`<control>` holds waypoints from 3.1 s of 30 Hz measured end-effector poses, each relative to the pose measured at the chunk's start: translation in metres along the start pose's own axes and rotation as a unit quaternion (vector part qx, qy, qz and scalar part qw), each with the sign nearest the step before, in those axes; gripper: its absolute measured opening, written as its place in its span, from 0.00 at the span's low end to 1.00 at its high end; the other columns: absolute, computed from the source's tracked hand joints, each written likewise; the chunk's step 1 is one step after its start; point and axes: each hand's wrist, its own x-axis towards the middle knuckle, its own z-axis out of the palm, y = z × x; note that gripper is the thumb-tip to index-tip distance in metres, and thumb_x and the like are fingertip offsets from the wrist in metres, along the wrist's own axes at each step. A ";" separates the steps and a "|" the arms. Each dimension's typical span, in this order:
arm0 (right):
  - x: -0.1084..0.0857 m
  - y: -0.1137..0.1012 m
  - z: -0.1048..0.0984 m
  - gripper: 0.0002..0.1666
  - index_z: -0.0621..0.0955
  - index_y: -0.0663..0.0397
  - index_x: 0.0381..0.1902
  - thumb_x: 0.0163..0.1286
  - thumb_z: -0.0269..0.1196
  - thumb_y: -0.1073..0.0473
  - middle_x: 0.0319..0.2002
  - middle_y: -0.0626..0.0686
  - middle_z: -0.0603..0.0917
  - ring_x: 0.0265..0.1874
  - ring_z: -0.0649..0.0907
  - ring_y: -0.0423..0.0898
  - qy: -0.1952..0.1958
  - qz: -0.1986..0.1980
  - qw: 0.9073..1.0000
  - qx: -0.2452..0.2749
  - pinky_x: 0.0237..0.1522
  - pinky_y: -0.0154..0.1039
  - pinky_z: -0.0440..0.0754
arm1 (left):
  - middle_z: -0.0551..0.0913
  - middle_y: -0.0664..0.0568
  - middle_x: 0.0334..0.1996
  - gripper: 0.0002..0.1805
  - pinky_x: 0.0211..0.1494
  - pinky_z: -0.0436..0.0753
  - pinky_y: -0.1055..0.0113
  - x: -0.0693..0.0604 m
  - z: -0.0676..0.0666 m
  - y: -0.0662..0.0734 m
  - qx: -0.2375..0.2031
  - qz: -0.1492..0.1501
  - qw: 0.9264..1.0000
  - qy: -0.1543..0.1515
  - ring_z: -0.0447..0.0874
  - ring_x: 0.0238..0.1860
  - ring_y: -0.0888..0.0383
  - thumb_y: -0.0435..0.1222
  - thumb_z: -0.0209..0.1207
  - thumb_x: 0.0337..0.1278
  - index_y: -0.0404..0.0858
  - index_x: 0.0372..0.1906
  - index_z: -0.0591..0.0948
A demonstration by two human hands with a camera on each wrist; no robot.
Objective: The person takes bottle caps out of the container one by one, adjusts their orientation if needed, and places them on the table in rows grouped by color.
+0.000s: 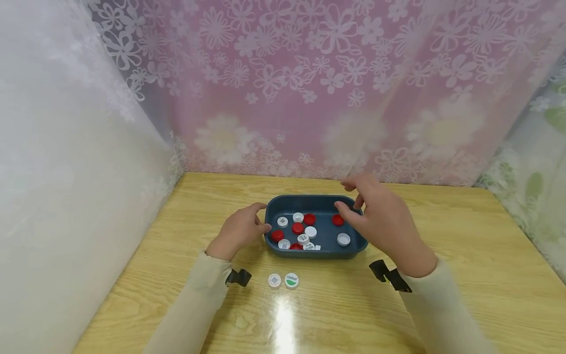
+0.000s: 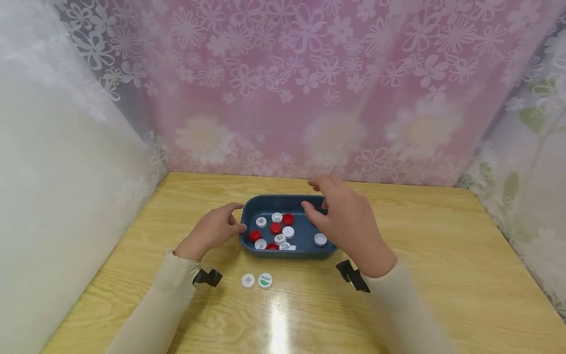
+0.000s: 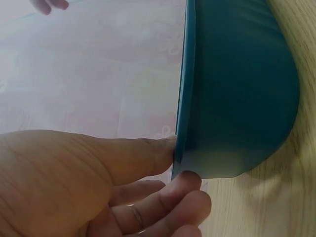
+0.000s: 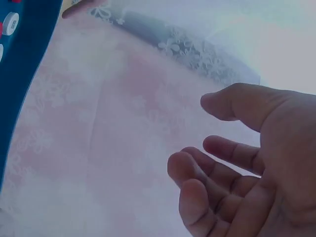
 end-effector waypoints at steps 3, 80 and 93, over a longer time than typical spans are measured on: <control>-0.002 -0.001 0.002 0.25 0.81 0.56 0.58 0.67 0.74 0.54 0.47 0.54 0.84 0.31 0.81 0.45 -0.012 0.017 1.000 -0.008 0.23 0.38 0.75 | 0.84 0.55 0.33 0.34 0.38 0.81 0.62 -0.001 0.000 -0.001 0.002 0.005 1.000 -0.003 0.82 0.32 0.58 0.44 0.68 0.67 0.44 0.75 0.73; 0.071 0.043 0.109 0.15 0.86 0.56 0.48 0.66 0.73 0.57 0.38 0.49 0.86 0.35 0.81 0.46 -0.514 -0.036 0.840 -0.170 0.45 0.43 0.85 | 0.88 0.49 0.27 0.33 0.44 0.81 0.59 -0.004 0.000 0.003 -0.010 0.005 0.999 -0.036 0.82 0.24 0.59 0.42 0.63 0.72 0.41 0.77 0.69; 0.051 0.052 0.047 0.19 0.84 0.55 0.57 0.72 0.69 0.55 0.49 0.51 0.85 0.43 0.82 0.48 -0.256 -0.053 0.965 0.032 0.49 0.49 0.85 | 0.88 0.49 0.28 0.33 0.44 0.81 0.59 -0.004 0.000 0.005 -0.006 0.002 0.999 -0.034 0.82 0.24 0.59 0.42 0.63 0.72 0.40 0.77 0.69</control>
